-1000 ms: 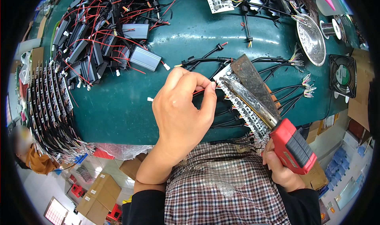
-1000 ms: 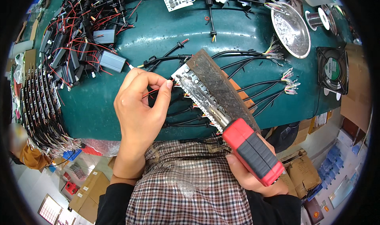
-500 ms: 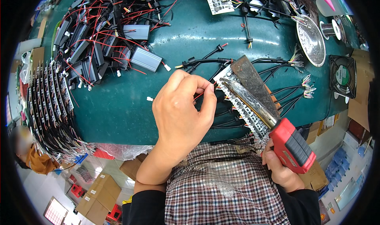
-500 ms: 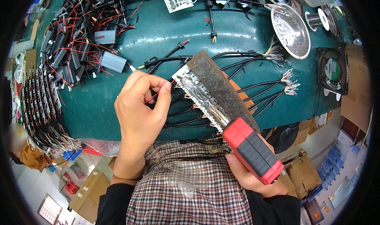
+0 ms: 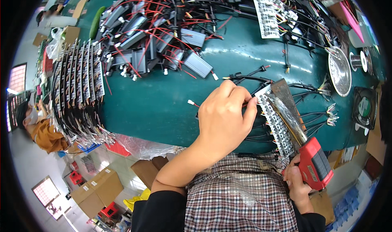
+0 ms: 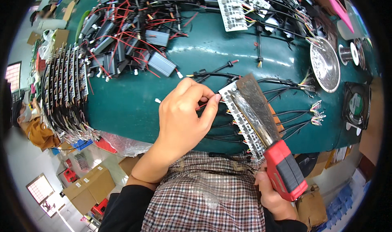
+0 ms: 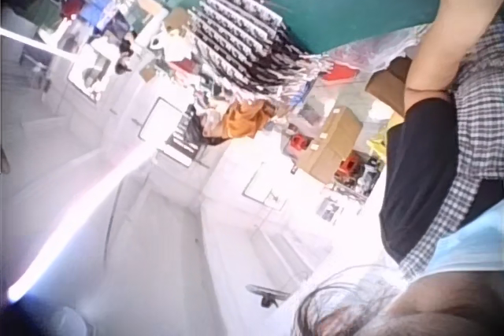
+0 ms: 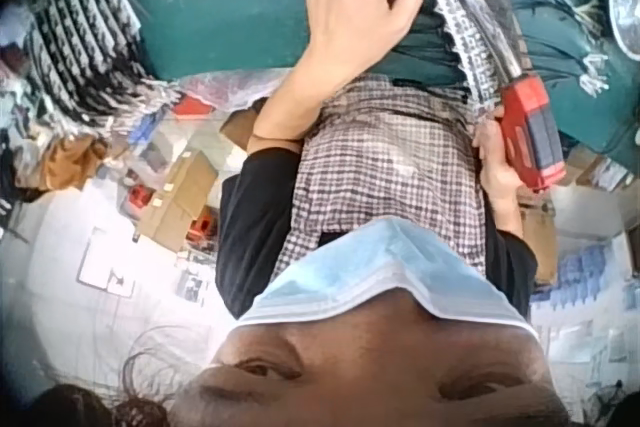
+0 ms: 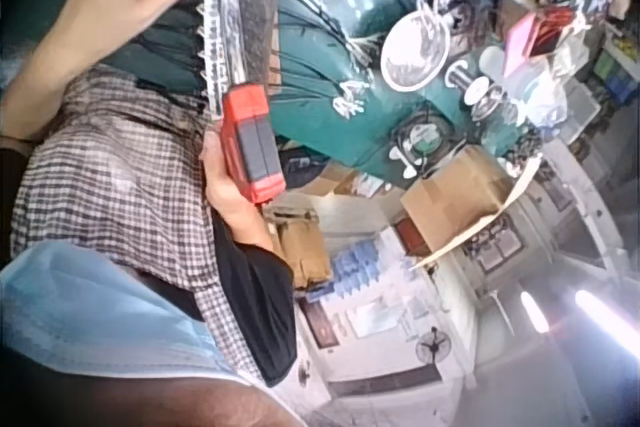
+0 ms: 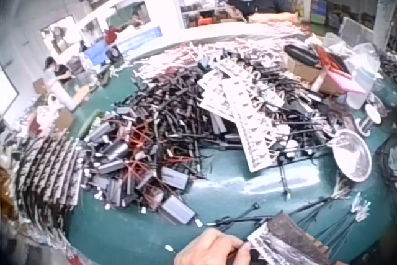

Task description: The person solders wires onto circuit boards using a soldering tool, sets the tool down, and wipes their hands with a paper wipe.

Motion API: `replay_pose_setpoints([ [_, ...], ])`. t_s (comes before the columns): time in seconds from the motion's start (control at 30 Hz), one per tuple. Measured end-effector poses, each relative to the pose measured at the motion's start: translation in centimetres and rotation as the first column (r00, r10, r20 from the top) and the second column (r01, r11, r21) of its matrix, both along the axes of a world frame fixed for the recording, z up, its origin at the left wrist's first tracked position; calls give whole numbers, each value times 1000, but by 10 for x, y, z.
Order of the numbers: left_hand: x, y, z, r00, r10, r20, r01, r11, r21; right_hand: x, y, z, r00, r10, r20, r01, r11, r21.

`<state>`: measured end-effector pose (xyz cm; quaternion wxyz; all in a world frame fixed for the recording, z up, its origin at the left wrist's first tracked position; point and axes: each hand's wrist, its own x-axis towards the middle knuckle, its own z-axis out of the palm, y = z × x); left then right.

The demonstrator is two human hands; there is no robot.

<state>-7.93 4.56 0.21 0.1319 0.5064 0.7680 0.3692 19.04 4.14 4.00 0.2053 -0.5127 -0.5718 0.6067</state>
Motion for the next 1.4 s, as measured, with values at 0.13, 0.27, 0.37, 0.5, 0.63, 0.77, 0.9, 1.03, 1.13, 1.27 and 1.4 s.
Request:
replay_pose_setpoints([
  [0.13, -29, -8, 9, 950, 212, -228, -200, 977, 74, 4, 3, 4, 1000, -28, -1, 27, 990, -138],
  [0.27, -80, -25, 12, 822, 415, -391, -400, 908, 122, 3, 3, 3, 1000, -7, -26, 4, 993, -114],
  [0.37, -101, -27, 15, 720, 464, -515, -369, 885, 282, 1, 0, 1, 998, -23, -57, 19, 997, -71],
  [0.5, -120, -11, 22, 618, 468, -632, -280, 882, 380, -2, 0, 6, 999, -21, -44, 17, 997, -81],
  [0.63, -136, 1, 33, 596, 433, -676, -286, 901, 325, 6, -3, 2, 999, -8, -48, 5, 998, -65],
  [0.77, -166, 2, 32, 589, 500, -635, -327, 866, 379, 3, -7, 1, 998, -45, -52, 43, 998, -37],
  [0.9, -176, -1, 35, 594, 400, -698, -326, 913, 246, 5, -7, 0, 996, -63, -65, 60, 997, -39],
  [1.03, -172, -8, 40, 648, 361, -670, -289, 931, 221, 4, -6, 2, 997, -52, -65, 50, 998, -30],
  [1.13, -169, -15, 41, 631, 380, -676, -278, 925, 260, 2, -8, 3, 996, -68, -65, 66, 998, -22],
  [1.27, -145, -34, 59, 611, 372, -698, -245, 928, 280, 6, -9, 1, 995, -75, -68, 74, 997, -23],
  [1.4, -123, -63, 69, 770, 247, -588, -248, 965, 81, 2, -8, 3, 994, -79, -71, 78, 997, -28],
])
